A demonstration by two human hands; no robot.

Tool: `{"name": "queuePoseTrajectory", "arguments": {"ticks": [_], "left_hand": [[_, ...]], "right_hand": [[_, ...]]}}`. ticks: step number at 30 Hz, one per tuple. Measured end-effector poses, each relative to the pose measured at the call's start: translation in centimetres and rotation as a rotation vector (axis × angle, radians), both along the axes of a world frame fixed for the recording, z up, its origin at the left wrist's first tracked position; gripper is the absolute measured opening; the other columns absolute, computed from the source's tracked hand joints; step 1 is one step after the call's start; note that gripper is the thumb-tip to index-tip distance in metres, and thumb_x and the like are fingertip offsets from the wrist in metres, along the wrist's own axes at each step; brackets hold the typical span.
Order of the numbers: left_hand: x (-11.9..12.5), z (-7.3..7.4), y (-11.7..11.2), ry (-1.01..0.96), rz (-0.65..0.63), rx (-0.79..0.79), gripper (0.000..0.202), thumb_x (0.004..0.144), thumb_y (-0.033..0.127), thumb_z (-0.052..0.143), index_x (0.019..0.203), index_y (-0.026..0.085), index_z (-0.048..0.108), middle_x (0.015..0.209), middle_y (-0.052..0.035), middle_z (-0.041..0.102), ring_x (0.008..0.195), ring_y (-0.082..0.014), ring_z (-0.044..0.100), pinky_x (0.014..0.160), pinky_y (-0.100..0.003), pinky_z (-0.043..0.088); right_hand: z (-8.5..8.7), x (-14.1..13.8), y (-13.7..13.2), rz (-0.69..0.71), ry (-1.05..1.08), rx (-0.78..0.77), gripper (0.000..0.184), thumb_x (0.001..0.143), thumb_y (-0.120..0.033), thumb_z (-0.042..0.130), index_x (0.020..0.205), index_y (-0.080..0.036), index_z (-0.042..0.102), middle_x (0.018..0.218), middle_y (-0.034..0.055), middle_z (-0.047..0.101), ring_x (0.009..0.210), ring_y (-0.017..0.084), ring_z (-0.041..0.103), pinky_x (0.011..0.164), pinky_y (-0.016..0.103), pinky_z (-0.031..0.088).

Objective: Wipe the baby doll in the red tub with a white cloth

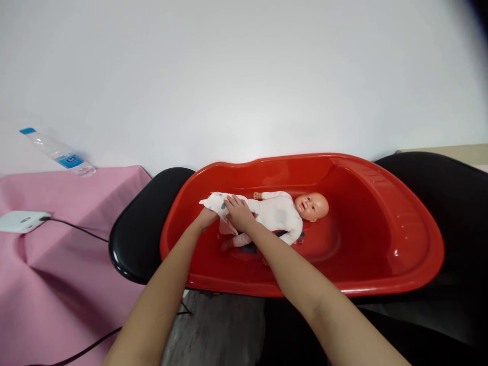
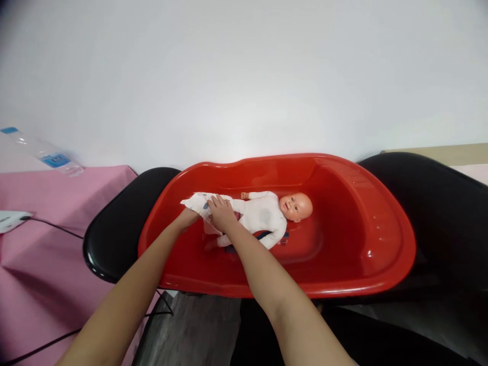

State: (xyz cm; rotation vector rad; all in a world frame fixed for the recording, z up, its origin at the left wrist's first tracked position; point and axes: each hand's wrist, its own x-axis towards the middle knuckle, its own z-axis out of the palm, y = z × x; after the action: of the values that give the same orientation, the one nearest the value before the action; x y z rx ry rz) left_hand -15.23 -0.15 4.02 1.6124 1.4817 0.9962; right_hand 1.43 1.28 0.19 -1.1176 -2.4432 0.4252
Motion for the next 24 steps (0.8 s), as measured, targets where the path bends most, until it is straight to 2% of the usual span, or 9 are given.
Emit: {"name": "queuePoseTrajectory", "arguments": {"ticks": [3,5,7,10,13,16,18,21,24], "left_hand": [[-0.5,0.1,-1.2,-0.232,-0.064,-0.21,0.062,0.068,0.021,0.083,0.129,0.021,0.072,0.148,-0.0138,0.068,0.143,-0.0351,0.06,0.119,-0.045,0.05],[-0.6,0.2,-1.5,-0.28,-0.086,-0.323,0.066,0.062,0.025,0.091,0.126,0.019,0.074,0.14,-0.0158,0.073,0.138,-0.0375,0.064,0.119,-0.048,0.051],[-0.6,0.1,-1.5,-0.33,-0.073,-0.378,0.065,0.069,0.036,0.094,0.129,0.018,0.074,0.139,-0.0165,0.074,0.137,-0.0365,0.065,0.119,-0.048,0.051],[-0.4,-0.3,-1.1,-0.419,0.017,-0.354,0.062,0.083,0.045,0.088,0.136,0.018,0.071,0.141,-0.0171,0.073,0.136,-0.0343,0.067,0.116,-0.045,0.054],[-0.4,-1.0,-0.5,-0.478,0.144,-0.32,0.049,0.09,0.042,0.081,0.13,0.014,0.072,0.134,-0.018,0.077,0.127,-0.0339,0.072,0.109,-0.044,0.059],[-0.5,-1.5,0.0,-0.503,0.217,-0.291,0.04,0.094,0.04,0.077,0.124,0.014,0.072,0.129,-0.0188,0.078,0.121,-0.0334,0.075,0.103,-0.043,0.063],[-0.6,-1.8,0.1,-0.499,0.227,-0.275,0.037,0.096,0.041,0.075,0.122,0.014,0.072,0.132,-0.0199,0.077,0.122,-0.0334,0.075,0.102,-0.043,0.063],[-0.8,-2.2,0.4,-0.483,0.267,-0.273,0.035,0.097,0.043,0.073,0.119,0.015,0.073,0.136,-0.0205,0.075,0.122,-0.0341,0.075,0.101,-0.043,0.063],[-1.1,-2.7,0.7,-0.445,0.278,-0.264,0.036,0.098,0.045,0.07,0.116,0.015,0.074,0.132,-0.0203,0.077,0.121,-0.0334,0.076,0.099,-0.041,0.064]], "right_hand": [[-0.4,-0.3,-0.3,-0.037,-0.075,0.01,0.068,0.104,-0.024,0.048,0.169,-0.009,0.036,0.18,0.0147,0.026,0.168,0.035,0.02,0.134,0.061,0.023],[-0.5,-0.3,-0.6,-0.04,-0.105,0.018,0.071,0.105,-0.029,0.048,0.171,-0.01,0.032,0.182,0.0132,0.023,0.168,0.036,0.018,0.133,0.065,0.022],[-0.5,-0.3,-0.8,-0.027,-0.126,0.041,0.073,0.104,-0.033,0.05,0.172,-0.012,0.031,0.183,0.0115,0.019,0.169,0.036,0.015,0.133,0.068,0.02],[-0.3,-0.2,-1.2,-0.013,-0.157,0.056,0.075,0.102,-0.032,0.053,0.172,-0.014,0.031,0.184,0.0102,0.015,0.169,0.036,0.014,0.133,0.069,0.019],[-0.4,-0.3,-1.3,-0.035,-0.148,0.031,0.084,0.099,-0.033,0.06,0.174,-0.017,0.027,0.184,0.0113,0.013,0.168,0.037,0.016,0.132,0.069,0.021],[-0.9,-0.3,-1.0,-0.147,-0.09,-0.062,0.085,0.099,-0.033,0.06,0.174,-0.015,0.025,0.183,0.0154,0.017,0.167,0.036,0.02,0.131,0.068,0.025],[-1.4,-0.1,-0.6,-0.258,-0.041,-0.109,0.075,0.101,-0.029,0.055,0.17,-0.011,0.032,0.179,0.0195,0.027,0.165,0.034,0.027,0.13,0.065,0.028],[-1.9,0.5,-0.1,-0.364,-0.005,-0.101,0.056,0.102,-0.024,0.051,0.156,-0.01,0.051,0.171,0.0219,0.042,0.16,0.034,0.035,0.13,0.061,0.029],[-2.1,1.3,0.4,-0.432,-0.006,-0.094,0.045,0.103,-0.02,0.048,0.146,-0.01,0.06,0.166,0.0222,0.048,0.156,0.033,0.039,0.129,0.057,0.03]]}}
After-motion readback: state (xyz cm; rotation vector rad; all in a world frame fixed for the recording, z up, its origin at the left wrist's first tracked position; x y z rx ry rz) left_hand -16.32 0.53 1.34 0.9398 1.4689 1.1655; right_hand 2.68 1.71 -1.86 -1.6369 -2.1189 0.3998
